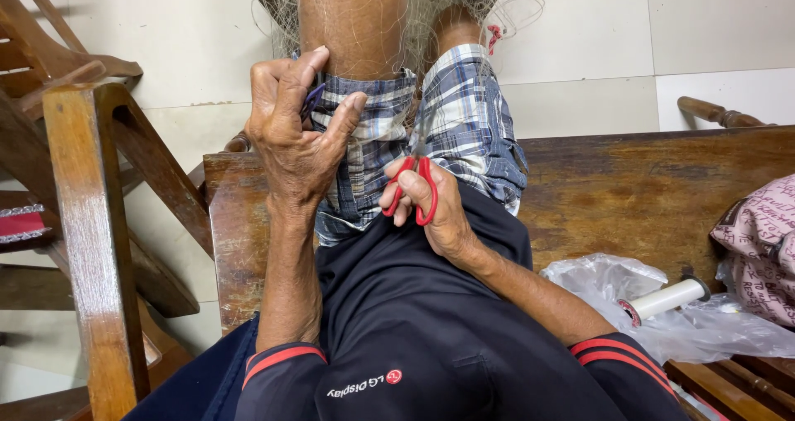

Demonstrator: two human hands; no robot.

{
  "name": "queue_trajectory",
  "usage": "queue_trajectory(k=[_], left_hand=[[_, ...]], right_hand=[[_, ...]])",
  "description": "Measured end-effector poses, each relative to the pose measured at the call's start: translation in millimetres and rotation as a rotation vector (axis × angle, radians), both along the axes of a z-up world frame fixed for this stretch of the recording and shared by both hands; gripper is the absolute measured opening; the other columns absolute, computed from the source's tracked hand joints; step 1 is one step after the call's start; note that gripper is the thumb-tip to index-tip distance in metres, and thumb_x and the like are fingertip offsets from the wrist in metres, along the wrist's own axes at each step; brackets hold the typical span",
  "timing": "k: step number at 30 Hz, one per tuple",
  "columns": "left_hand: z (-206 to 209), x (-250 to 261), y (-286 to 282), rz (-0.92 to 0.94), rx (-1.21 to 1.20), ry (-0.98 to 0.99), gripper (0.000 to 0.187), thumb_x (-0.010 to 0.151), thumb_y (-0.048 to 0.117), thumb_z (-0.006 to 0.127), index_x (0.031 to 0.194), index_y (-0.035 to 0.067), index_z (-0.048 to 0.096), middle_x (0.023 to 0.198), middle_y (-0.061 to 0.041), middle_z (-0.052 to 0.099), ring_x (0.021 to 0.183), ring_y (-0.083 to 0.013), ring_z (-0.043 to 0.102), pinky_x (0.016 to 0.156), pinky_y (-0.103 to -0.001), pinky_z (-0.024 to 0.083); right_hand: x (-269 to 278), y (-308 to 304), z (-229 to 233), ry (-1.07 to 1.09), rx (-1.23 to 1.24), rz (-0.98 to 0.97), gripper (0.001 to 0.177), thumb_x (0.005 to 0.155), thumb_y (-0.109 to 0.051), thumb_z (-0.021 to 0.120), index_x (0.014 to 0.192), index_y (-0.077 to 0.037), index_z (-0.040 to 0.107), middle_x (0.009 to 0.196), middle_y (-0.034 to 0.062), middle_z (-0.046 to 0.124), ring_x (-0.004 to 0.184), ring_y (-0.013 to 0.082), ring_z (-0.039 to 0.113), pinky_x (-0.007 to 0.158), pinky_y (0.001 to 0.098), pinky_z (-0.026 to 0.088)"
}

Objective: Repairing a fishing net by tying knots with a netting needle and trimming excess line with scissors

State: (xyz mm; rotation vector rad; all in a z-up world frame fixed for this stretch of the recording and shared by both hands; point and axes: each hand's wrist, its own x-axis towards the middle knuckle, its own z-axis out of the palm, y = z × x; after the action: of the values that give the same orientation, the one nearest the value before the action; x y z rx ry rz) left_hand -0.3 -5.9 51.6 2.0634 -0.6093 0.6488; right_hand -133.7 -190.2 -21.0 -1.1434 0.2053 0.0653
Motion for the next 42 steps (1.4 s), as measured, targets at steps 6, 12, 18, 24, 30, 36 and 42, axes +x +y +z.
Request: queue_trajectory(k=[6,12,18,24,30,36,42], left_hand=[[0.1,-0.5,-0.8,-0.001,-0.019,0.01,0.053,0.114,0.025,0.101,0.158,0.014,0.073,0.132,-0.014,0.064,0.116,-0.029,0.074,0.102,-0.043,0.064],[-1.0,0.7,1.0,0.002,-0.009,-0.007,0.051,0.116,0.026,0.1,0.158,0.014,0.074,0.134,-0.015,0.065,0.119,-0.0299,0.075,0.101,-0.043,0.065],[-3.0,0.8,1.3,0.014,-0.005,-0.003,0.052,0.115,0.028,0.101,0.158,0.015,0.074,0.135,-0.014,0.067,0.12,-0.0294,0.076,0.1,-0.043,0.065],[-1.4,0.9,0.6,0.006,-0.014,0.0,0.052,0.116,0.028,0.101,0.158,0.015,0.074,0.136,-0.014,0.066,0.12,-0.0289,0.076,0.102,-0.043,0.066],[-1.7,1.7,1.0,-0.008,-0.026,0.005,0.053,0.115,0.024,0.101,0.158,0.013,0.074,0.135,-0.015,0.066,0.121,-0.0303,0.075,0.104,-0.043,0.065],[-2.8,1.9,2.0,-0.001,-0.021,-0.006,0.052,0.115,0.026,0.101,0.158,0.013,0.075,0.134,-0.016,0.066,0.121,-0.0316,0.075,0.103,-0.044,0.065],[-1.8,0.9,2.6,-0.007,-0.03,0.001,0.052,0.116,0.026,0.1,0.159,0.012,0.074,0.135,-0.015,0.065,0.122,-0.0313,0.075,0.101,-0.044,0.065]], right_hand=[[7.8,-2.1,1.0,0.021,-0.029,-0.025,0.055,0.111,-0.05,0.072,0.128,0.002,0.074,0.092,0.0172,0.084,0.06,0.0214,0.072,0.056,0.0268,0.06],[11.6,0.3,6.4,0.039,-0.023,-0.009,0.056,0.11,-0.052,0.073,0.127,0.002,0.074,0.09,0.018,0.084,0.059,0.0212,0.072,0.055,0.0261,0.06],[8.0,3.3,-0.4,0.026,-0.026,-0.008,0.055,0.111,-0.049,0.074,0.128,0.003,0.072,0.091,0.0196,0.084,0.058,0.0216,0.071,0.055,0.0265,0.06],[20.1,1.5,3.4,0.074,-0.047,-0.027,0.057,0.11,-0.051,0.072,0.129,0.003,0.073,0.092,0.0178,0.084,0.058,0.0215,0.071,0.056,0.0258,0.06],[25.6,7.1,-3.9,0.05,-0.054,-0.077,0.057,0.109,-0.051,0.074,0.128,0.002,0.074,0.093,0.0183,0.083,0.061,0.0223,0.072,0.056,0.0262,0.06],[31.8,6.1,-8.0,0.043,-0.056,-0.088,0.056,0.107,-0.053,0.075,0.122,0.0,0.073,0.093,0.018,0.084,0.057,0.0232,0.071,0.058,0.0271,0.058],[32.8,6.6,-7.2,0.048,-0.067,-0.082,0.056,0.106,-0.053,0.076,0.122,0.0,0.072,0.092,0.0183,0.083,0.058,0.0243,0.071,0.059,0.0277,0.059]])
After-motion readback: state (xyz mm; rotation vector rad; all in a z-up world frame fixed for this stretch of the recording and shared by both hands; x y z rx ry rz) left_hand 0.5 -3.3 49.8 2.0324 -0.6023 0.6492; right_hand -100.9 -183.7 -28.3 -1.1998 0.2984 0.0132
